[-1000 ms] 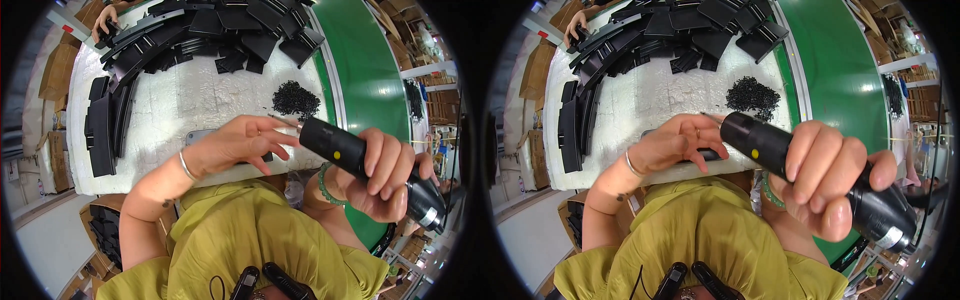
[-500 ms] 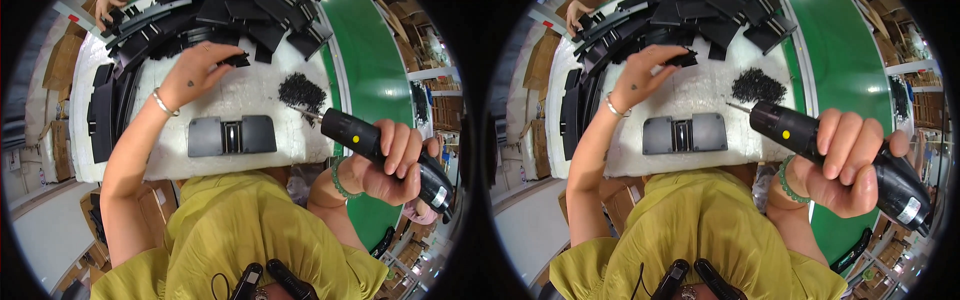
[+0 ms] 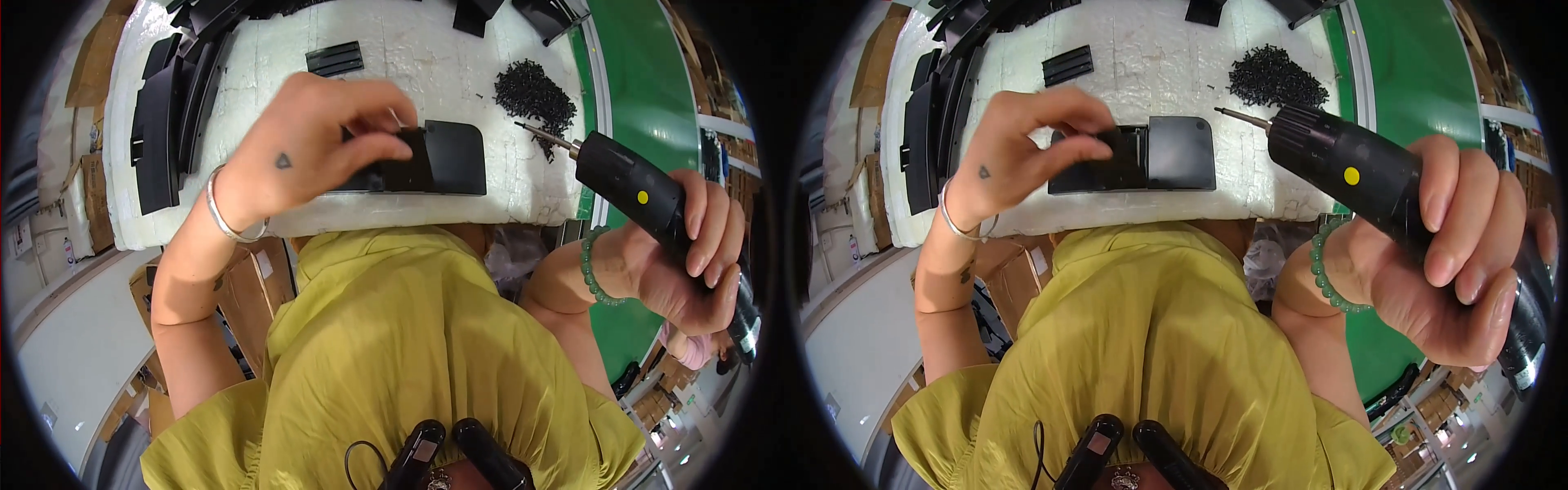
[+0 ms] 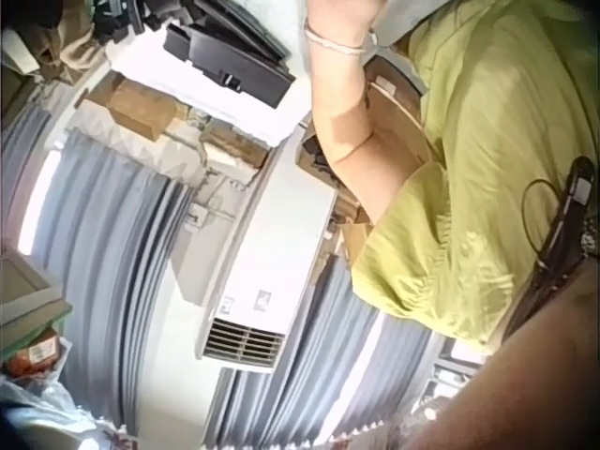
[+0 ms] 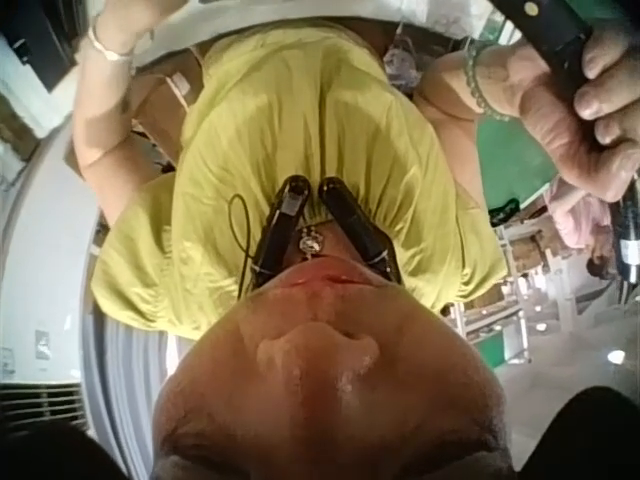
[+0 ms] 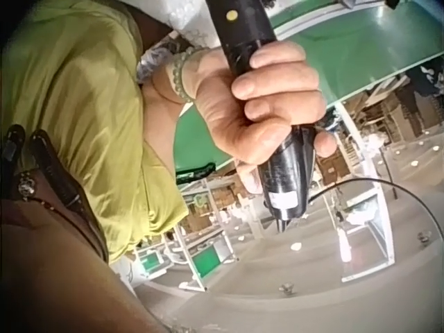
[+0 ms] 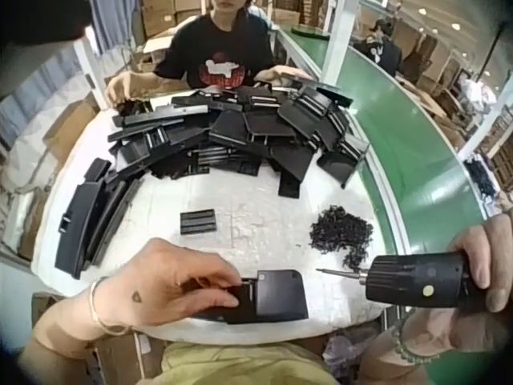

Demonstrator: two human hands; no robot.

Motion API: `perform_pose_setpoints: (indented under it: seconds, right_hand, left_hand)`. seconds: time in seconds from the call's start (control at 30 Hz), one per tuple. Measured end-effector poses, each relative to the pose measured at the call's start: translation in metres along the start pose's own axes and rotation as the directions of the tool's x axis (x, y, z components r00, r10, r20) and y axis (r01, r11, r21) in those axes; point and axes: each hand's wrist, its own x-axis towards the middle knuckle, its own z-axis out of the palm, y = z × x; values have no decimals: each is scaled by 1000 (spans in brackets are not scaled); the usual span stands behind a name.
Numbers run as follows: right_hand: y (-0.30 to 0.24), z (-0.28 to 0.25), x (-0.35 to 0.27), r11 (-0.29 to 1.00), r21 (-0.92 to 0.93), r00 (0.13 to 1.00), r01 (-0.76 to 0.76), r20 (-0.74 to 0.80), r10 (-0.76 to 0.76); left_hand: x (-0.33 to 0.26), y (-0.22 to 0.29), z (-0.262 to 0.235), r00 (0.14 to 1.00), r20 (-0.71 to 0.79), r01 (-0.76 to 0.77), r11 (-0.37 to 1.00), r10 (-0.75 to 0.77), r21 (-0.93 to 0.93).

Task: Assembling black plastic components using an electric screwdriver at a factory workbench.

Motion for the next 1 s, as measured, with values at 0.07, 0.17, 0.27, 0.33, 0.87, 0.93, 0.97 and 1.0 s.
perform_pose_setpoints:
  seconds: [0.07, 0.17, 0.27, 0.33, 0.87, 0.93, 0.97, 1.0]
  right_hand:
    - [0, 2, -1, 1000, 12, 1000, -24, 6, 24]
    - [2, 3, -3, 999, -30, 999, -32, -11, 32]
    - [0, 0, -2, 999, -13, 999, -41, -3, 41]
    - [-1, -1, -2, 999, 0, 999, -45, -3, 45]
    - [1, -8, -3, 996, 59, 996, -68, -49, 71]
    - [-1, -11, -2, 996, 57, 996, -63, -55, 66]
    - [-1, -12, -2, 997, 53, 997, -57, -56, 60]
    - [-1, -13, -1, 997, 57, 996, -60, -61, 64]
  left_hand:
    - [-2, -1, 10, 999, 54, 5, 999, -7, 44]
    - [1, -9, 15, 999, 7, -54, 991, 54, 121]
    - [0, -15, 17, 989, 5, -147, 981, 148, 124]
    - [-1, -21, 21, 989, 20, -150, 978, 149, 143]
    - [10, -28, 12, 978, 180, -128, 985, 106, 117]
    - [5, -26, 14, 982, 168, -113, 985, 90, 129]
    - [2, -25, 15, 985, 153, -100, 985, 78, 141]
    - [0, -25, 16, 985, 153, -99, 985, 77, 143]
